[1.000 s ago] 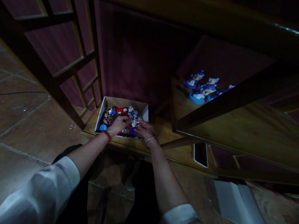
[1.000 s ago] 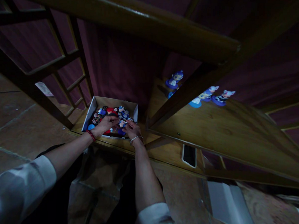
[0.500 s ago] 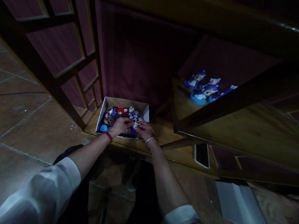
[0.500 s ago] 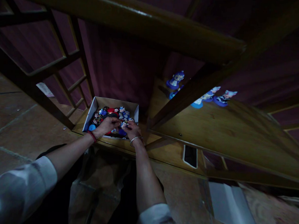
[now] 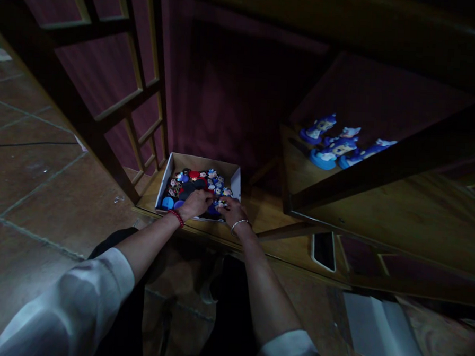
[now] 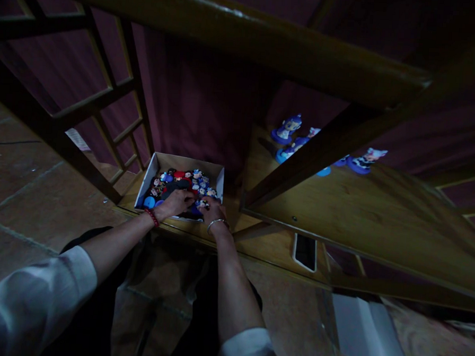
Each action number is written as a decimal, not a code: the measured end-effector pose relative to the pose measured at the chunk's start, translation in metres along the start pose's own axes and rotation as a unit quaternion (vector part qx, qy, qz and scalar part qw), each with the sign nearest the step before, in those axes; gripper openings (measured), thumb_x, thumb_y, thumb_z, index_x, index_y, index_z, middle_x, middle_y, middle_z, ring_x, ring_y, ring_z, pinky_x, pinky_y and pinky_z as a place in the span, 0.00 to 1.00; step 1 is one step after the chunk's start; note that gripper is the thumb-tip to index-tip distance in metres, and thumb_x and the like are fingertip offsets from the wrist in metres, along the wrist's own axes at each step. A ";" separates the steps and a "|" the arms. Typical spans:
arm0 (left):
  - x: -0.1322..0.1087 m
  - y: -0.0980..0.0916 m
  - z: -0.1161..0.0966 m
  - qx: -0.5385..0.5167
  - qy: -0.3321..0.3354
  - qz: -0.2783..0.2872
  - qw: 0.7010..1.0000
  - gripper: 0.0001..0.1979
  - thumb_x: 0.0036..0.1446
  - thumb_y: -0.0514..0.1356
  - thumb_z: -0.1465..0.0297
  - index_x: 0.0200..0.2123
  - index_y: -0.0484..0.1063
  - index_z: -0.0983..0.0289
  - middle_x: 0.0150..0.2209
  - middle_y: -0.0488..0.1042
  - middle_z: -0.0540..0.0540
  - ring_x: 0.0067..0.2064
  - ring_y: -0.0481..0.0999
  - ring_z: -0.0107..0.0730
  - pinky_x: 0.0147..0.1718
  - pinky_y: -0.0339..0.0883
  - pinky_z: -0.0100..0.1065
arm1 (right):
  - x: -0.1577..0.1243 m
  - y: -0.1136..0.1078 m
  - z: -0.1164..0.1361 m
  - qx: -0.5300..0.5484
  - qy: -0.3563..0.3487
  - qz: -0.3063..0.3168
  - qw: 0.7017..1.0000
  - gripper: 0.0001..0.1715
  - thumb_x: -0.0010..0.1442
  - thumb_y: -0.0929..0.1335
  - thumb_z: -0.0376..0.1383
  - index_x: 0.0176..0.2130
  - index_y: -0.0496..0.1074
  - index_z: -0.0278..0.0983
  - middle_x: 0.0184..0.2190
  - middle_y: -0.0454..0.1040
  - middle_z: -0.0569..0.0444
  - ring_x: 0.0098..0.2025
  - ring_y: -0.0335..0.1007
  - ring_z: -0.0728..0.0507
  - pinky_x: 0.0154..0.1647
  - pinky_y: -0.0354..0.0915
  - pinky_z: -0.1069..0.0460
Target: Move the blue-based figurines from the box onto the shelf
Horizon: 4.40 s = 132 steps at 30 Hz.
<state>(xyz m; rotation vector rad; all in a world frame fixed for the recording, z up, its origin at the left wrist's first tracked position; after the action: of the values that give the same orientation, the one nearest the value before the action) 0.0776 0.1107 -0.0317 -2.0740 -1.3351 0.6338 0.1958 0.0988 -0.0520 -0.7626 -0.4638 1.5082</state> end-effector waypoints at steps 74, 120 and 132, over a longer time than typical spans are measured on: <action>-0.050 -0.062 0.056 0.242 -0.030 0.106 0.964 0.16 0.45 0.51 0.80 0.35 0.72 0.63 0.37 0.73 0.56 0.40 0.70 0.32 0.38 0.61 0.29 | -0.007 -0.002 0.023 -0.139 -0.020 0.013 0.990 0.15 0.49 0.65 0.33 0.39 0.68 0.40 0.35 0.71 0.54 0.34 0.66 0.48 0.36 0.61 0.54; -0.043 -0.087 0.044 0.286 -0.132 0.053 0.948 0.18 0.50 0.48 0.75 0.43 0.68 0.62 0.39 0.73 0.58 0.39 0.72 0.34 0.38 0.63 0.31 | -0.010 -0.008 0.020 -0.162 0.030 0.015 0.986 0.16 0.50 0.64 0.38 0.41 0.68 0.41 0.36 0.71 0.54 0.39 0.66 0.45 0.39 0.60 0.53; -0.033 -0.086 0.032 0.194 -0.100 -0.025 0.976 0.16 0.53 0.47 0.72 0.42 0.68 0.61 0.41 0.73 0.55 0.41 0.72 0.31 0.40 0.62 0.28 | -0.009 -0.008 0.020 -0.146 0.026 0.007 0.989 0.15 0.49 0.65 0.38 0.39 0.68 0.41 0.34 0.71 0.54 0.37 0.66 0.46 0.37 0.60 0.53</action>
<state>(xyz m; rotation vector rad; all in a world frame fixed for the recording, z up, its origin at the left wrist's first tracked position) -0.0112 0.1157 0.0075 -1.6919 -1.2486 1.0139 0.1868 0.0940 -0.0313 -1.0328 -0.6503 1.4468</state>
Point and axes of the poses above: each hand's wrist, its own x-axis towards the middle knuckle, its own y-axis out of the palm, z = x × y, the point moved 10 cm from there along x, towards the middle knuckle
